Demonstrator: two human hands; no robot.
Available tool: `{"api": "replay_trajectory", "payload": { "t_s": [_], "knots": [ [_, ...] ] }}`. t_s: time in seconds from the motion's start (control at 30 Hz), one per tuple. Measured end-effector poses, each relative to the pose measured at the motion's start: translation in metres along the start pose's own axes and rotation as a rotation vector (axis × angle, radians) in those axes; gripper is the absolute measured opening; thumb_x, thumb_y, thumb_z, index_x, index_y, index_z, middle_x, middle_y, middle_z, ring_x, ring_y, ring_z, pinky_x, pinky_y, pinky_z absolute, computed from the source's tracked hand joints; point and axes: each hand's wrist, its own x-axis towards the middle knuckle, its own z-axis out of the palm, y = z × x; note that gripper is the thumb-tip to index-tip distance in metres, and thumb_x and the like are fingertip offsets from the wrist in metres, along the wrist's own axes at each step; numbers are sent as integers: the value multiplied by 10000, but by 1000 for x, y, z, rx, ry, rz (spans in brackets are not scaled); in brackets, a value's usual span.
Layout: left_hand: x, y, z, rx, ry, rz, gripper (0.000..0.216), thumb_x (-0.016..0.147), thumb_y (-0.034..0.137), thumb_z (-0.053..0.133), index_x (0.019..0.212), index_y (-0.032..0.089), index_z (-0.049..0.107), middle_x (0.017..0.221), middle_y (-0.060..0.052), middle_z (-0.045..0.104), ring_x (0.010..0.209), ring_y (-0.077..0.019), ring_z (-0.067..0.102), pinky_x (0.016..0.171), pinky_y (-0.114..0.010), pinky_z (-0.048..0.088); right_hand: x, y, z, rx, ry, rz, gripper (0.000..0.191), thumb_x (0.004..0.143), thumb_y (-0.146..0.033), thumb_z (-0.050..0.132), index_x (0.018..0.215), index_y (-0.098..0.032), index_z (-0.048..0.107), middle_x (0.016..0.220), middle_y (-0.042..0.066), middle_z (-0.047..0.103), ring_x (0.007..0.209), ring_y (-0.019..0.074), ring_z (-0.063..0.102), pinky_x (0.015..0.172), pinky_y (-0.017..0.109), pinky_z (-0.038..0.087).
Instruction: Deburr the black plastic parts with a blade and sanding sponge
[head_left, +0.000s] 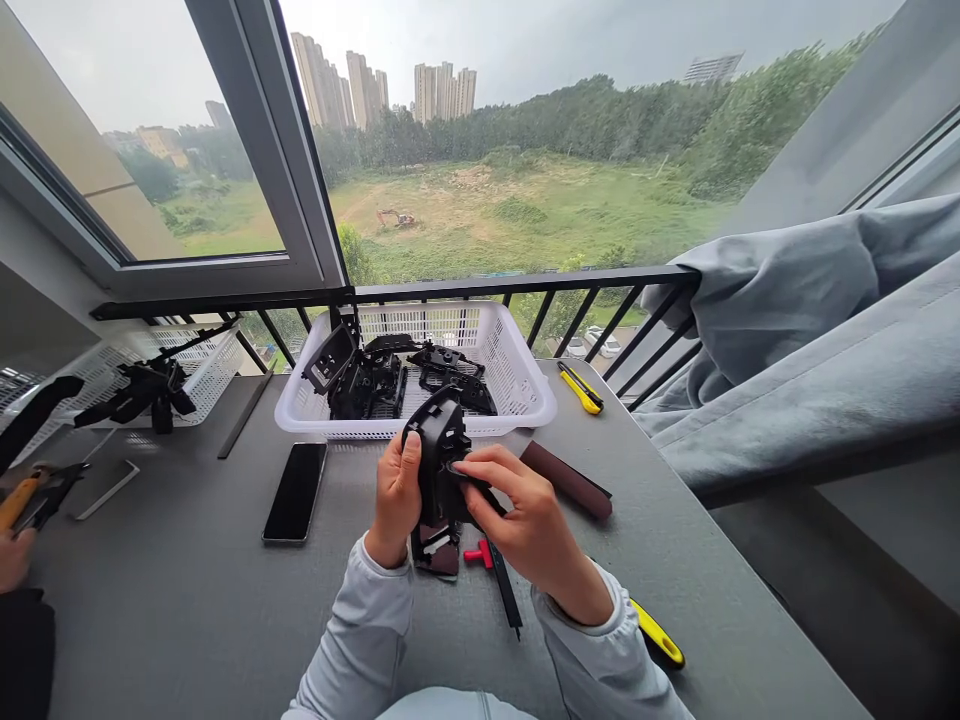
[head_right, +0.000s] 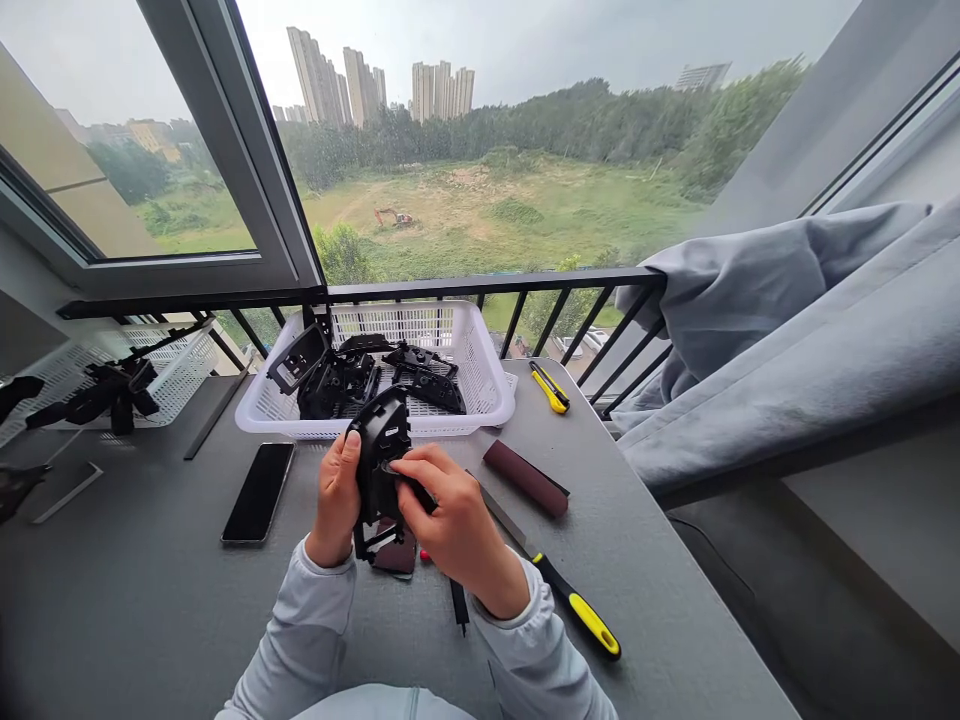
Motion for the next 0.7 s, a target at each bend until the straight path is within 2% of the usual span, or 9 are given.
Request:
{"api": "replay_trajectory", "payload": {
  "t_s": [0.23,0.3,0.37,0.47,0.57,0.63,0.7],
  "knots": [
    [-6,-4,-5,233,-181,69,360,795,535,640,692,190,648,622,7,560,563,-131,432,543,-235,362,2,0,2,-106,361,99,176,866,-123,577,945,-239,684,916,55,687,848,195,659,747,329,564],
    [-6,-5,-7,288,-210,88,344,807,506,639,673,189,643,628,2,563,574,-135,434,553,-237,357,4,2,1,-121,351,107,163,856,-114,584,916,-234,678,895,48,674,831,188,650,732,316,557],
    [-5,-7,-8,272,-194,78,337,794,496,661,663,186,646,617,4,557,567,-131,430,547,-237,350,4,3,-1,-100,280,76,164,844,-99,588,885,-232,675,856,32,662,795,173,643,721,297,550],
    [-2,-11,-6,144,-131,17,348,741,509,713,646,181,646,574,20,535,536,-114,418,523,-228,349,4,0,-8,-41,167,38,166,827,-89,599,868,-227,681,806,15,639,738,153,625,686,272,540],
    [-1,-9,-2,6,-73,-39,381,699,538,738,659,172,642,579,26,563,523,-102,450,515,-217,380,3,0,-14,57,68,97,128,812,-112,614,826,-217,685,744,6,619,669,144,600,606,252,518],
    [-4,-3,1,-76,-34,-130,398,707,553,724,734,160,664,622,8,618,529,-111,505,513,-222,409,3,3,-15,129,126,185,80,822,-157,620,807,-213,674,741,7,617,652,141,589,558,240,497],
    [-7,5,4,-131,-45,-285,416,727,552,703,801,143,679,655,-21,659,528,-129,554,498,-235,432,4,9,-15,169,323,265,42,841,-206,623,830,-217,662,795,11,621,686,141,592,574,238,496]
  ]
}}
